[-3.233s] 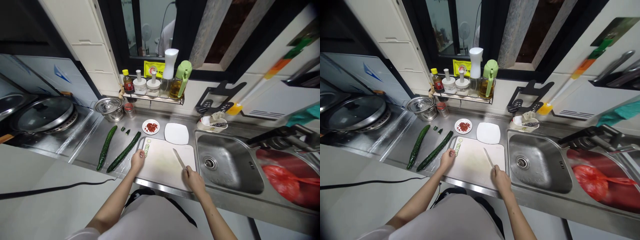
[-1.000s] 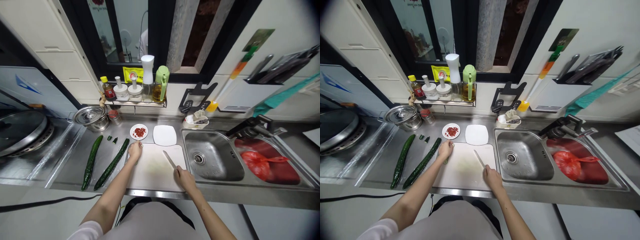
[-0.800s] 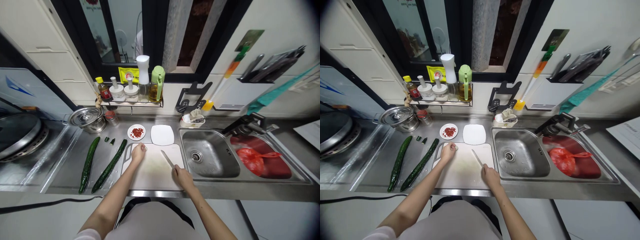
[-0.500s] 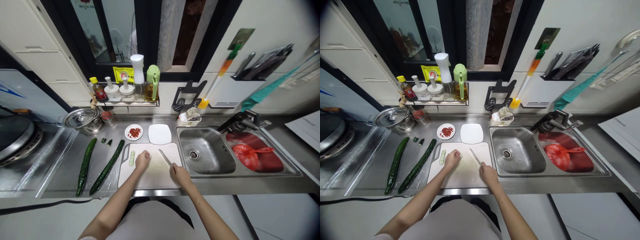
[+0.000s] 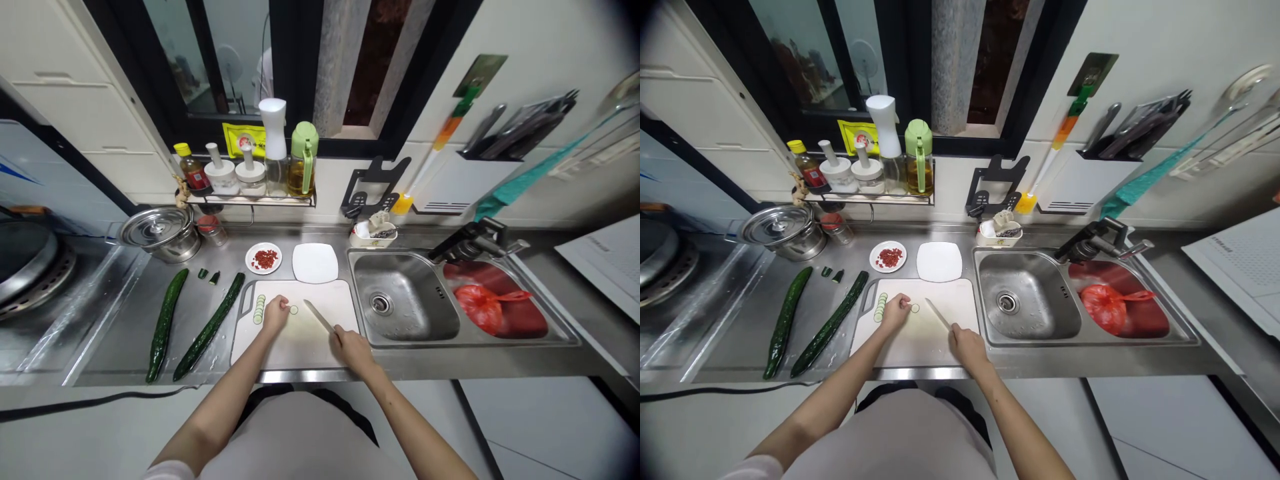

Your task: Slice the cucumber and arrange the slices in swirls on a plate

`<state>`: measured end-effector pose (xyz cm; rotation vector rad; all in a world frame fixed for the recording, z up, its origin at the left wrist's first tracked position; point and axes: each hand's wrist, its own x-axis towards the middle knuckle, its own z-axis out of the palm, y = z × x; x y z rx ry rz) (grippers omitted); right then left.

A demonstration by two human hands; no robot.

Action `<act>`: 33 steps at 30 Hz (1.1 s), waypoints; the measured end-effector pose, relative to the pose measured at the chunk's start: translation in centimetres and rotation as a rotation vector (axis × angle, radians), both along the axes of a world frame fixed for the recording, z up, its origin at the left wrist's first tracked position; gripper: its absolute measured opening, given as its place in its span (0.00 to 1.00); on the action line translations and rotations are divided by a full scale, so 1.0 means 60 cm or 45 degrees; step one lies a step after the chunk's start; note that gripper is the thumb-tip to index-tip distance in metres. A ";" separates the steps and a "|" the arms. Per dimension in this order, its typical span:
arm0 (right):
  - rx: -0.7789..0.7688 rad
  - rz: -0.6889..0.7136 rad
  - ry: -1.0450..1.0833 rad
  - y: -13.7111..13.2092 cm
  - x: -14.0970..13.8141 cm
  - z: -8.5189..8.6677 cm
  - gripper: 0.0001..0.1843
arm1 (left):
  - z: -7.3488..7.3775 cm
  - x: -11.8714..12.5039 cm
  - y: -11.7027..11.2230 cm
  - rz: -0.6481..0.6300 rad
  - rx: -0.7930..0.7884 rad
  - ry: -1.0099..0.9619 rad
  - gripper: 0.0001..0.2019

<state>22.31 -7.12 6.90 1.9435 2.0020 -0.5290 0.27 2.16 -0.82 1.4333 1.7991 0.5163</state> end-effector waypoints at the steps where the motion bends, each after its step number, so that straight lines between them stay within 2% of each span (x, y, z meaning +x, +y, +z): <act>1: -0.009 0.021 0.010 -0.005 -0.004 0.002 0.17 | -0.001 -0.002 0.001 0.008 -0.003 -0.007 0.07; 9: -0.067 0.084 0.058 -0.026 -0.028 0.009 0.18 | -0.013 -0.005 0.008 0.009 -0.002 0.004 0.08; 19: -0.058 0.089 0.038 -0.021 -0.032 0.005 0.17 | -0.013 -0.005 0.010 0.013 0.006 0.005 0.08; 33: -0.163 0.103 0.056 -0.008 -0.039 0.015 0.15 | -0.014 -0.006 0.014 0.003 -0.036 0.019 0.08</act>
